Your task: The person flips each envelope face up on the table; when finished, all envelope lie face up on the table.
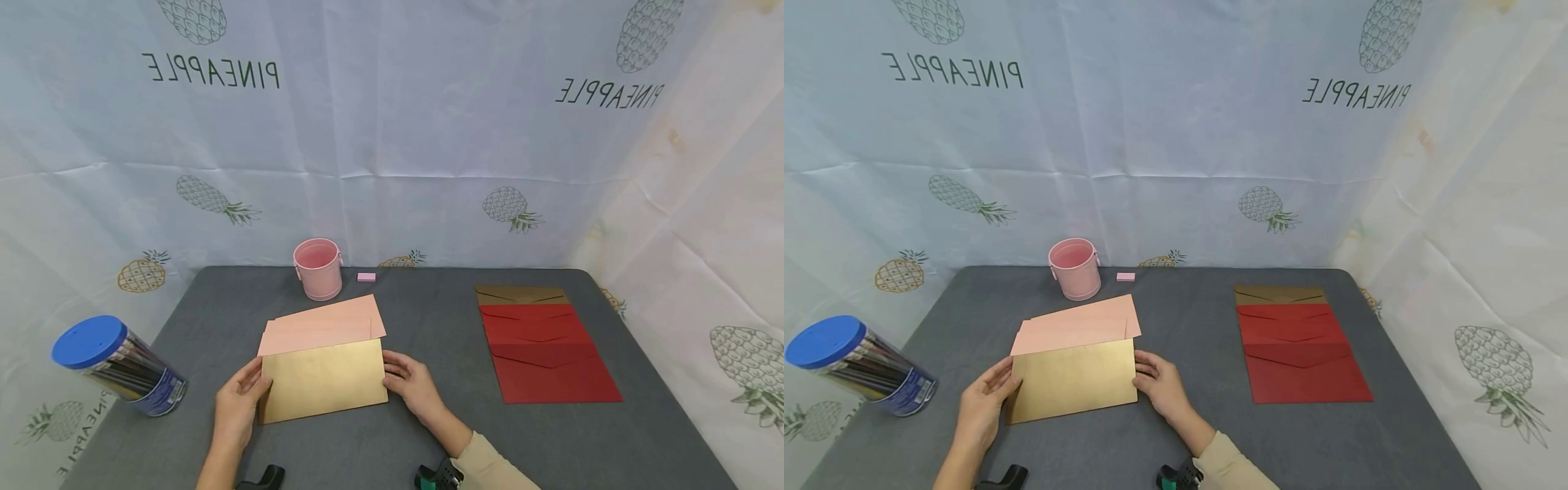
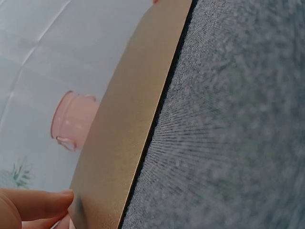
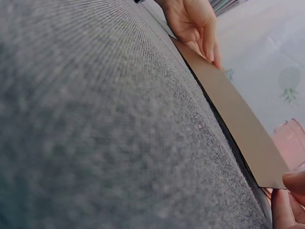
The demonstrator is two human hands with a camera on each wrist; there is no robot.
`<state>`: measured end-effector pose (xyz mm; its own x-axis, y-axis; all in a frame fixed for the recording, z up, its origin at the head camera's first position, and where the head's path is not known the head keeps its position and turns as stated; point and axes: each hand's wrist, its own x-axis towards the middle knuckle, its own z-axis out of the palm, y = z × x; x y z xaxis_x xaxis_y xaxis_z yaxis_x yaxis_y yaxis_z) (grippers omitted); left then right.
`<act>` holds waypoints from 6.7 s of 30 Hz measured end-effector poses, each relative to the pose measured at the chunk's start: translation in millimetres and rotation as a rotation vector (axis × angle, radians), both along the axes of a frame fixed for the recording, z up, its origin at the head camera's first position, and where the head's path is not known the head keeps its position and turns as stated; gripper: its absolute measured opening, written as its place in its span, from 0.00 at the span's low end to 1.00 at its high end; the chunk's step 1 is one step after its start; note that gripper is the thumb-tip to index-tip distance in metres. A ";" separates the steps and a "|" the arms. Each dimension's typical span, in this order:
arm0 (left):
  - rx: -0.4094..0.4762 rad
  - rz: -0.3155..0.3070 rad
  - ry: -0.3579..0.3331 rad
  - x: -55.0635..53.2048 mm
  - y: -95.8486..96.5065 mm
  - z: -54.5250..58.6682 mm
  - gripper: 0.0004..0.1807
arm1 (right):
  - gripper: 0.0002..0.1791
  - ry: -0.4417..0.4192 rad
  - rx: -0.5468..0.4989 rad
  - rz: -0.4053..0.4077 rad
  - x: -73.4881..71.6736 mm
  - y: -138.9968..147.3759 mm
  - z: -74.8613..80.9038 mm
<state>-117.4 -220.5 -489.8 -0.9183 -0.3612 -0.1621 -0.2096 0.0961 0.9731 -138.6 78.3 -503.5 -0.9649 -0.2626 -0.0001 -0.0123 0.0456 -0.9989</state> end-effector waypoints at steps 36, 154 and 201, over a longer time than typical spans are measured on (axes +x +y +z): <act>0.089 -0.071 0.136 -15.9 27.3 13.0 0.29 | 0.26 -0.133 -0.246 -0.119 -14.3 28.4 25.1; -0.341 -0.349 0.160 -166.9 176.2 7.0 0.26 | 0.27 0.229 0.806 -0.198 -138.8 151.6 25.2; -0.476 -0.107 0.105 -44.7 -17.9 4.9 0.25 | 0.26 0.150 0.297 0.092 -26.2 -11.4 7.7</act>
